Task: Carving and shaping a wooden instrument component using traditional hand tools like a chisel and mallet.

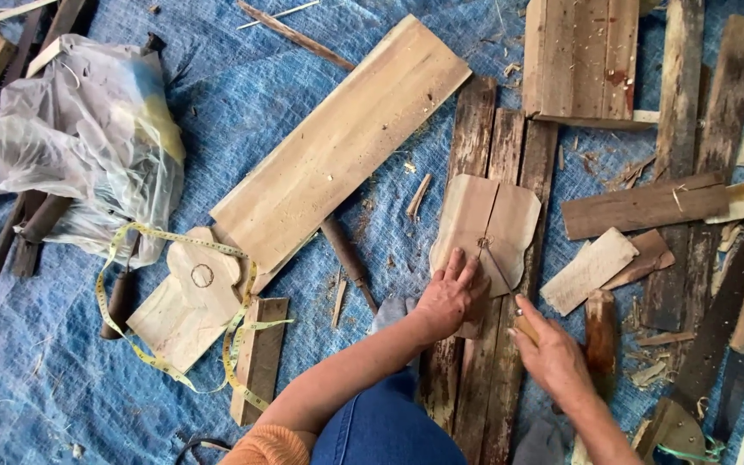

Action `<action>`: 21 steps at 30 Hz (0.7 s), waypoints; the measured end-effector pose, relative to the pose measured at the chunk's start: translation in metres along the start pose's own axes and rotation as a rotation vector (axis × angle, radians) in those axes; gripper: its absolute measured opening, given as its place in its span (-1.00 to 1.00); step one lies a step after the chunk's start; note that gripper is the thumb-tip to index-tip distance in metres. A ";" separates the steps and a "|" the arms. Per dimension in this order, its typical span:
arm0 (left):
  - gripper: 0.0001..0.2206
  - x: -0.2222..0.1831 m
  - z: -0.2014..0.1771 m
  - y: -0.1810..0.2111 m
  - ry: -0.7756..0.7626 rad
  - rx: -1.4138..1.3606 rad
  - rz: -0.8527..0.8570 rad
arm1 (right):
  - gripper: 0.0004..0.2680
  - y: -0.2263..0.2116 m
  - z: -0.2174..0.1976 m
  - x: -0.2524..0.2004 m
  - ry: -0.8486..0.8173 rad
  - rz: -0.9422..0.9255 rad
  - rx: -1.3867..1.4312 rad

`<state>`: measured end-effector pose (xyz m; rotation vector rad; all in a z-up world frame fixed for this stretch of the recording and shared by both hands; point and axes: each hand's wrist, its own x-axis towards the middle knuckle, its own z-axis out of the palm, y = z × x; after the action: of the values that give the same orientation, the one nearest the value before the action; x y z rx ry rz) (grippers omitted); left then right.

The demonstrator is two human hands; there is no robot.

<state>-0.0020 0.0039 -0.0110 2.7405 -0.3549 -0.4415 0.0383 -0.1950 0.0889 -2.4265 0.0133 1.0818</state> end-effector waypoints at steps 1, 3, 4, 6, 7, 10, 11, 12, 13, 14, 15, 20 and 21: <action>-0.32 0.001 -0.002 0.001 -0.036 0.005 -0.004 | -0.50 -0.003 -0.009 0.001 -0.011 -0.033 -0.178; -0.32 0.000 -0.008 0.002 -0.071 0.014 -0.010 | -0.53 -0.009 -0.024 0.005 -0.021 -0.069 -0.354; -0.34 0.000 -0.012 0.002 -0.077 0.004 -0.009 | -0.53 -0.010 -0.030 0.007 -0.029 -0.096 -0.430; -0.36 0.000 -0.015 0.002 -0.085 -0.004 -0.006 | -0.53 -0.011 -0.042 0.013 -0.036 -0.122 -0.504; -0.38 0.000 -0.014 0.002 -0.074 -0.001 -0.002 | -0.54 -0.009 -0.046 0.017 -0.054 -0.126 -0.585; -0.38 -0.001 -0.014 0.002 -0.066 -0.004 0.003 | -0.56 -0.013 -0.058 0.020 -0.053 -0.203 -0.736; -0.37 0.000 -0.014 0.002 -0.064 -0.010 0.005 | -0.58 -0.015 -0.063 0.019 -0.030 -0.277 -0.807; -0.37 0.000 -0.014 0.003 -0.067 -0.010 0.005 | -0.58 -0.017 -0.067 0.021 -0.032 -0.276 -0.805; -0.38 0.000 -0.015 0.002 -0.067 -0.006 0.006 | -0.55 -0.020 -0.072 0.024 -0.129 -0.178 -0.824; -0.39 0.000 -0.017 0.002 -0.067 -0.001 0.006 | -0.51 -0.022 -0.077 0.027 -0.225 -0.081 -0.839; -0.39 -0.001 -0.017 0.002 -0.067 0.001 0.007 | -0.51 -0.029 -0.082 0.031 -0.224 -0.081 -0.837; -0.39 0.000 -0.019 0.003 -0.075 -0.034 -0.003 | -0.52 -0.062 -0.103 0.042 -0.221 -0.362 -1.143; -0.39 -0.001 -0.019 0.003 -0.077 -0.034 -0.005 | -0.52 -0.064 -0.104 0.045 -0.223 -0.364 -1.142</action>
<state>0.0035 0.0073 0.0075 2.6975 -0.3565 -0.5502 0.1546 -0.1749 0.1437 -2.9735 -1.4038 1.3802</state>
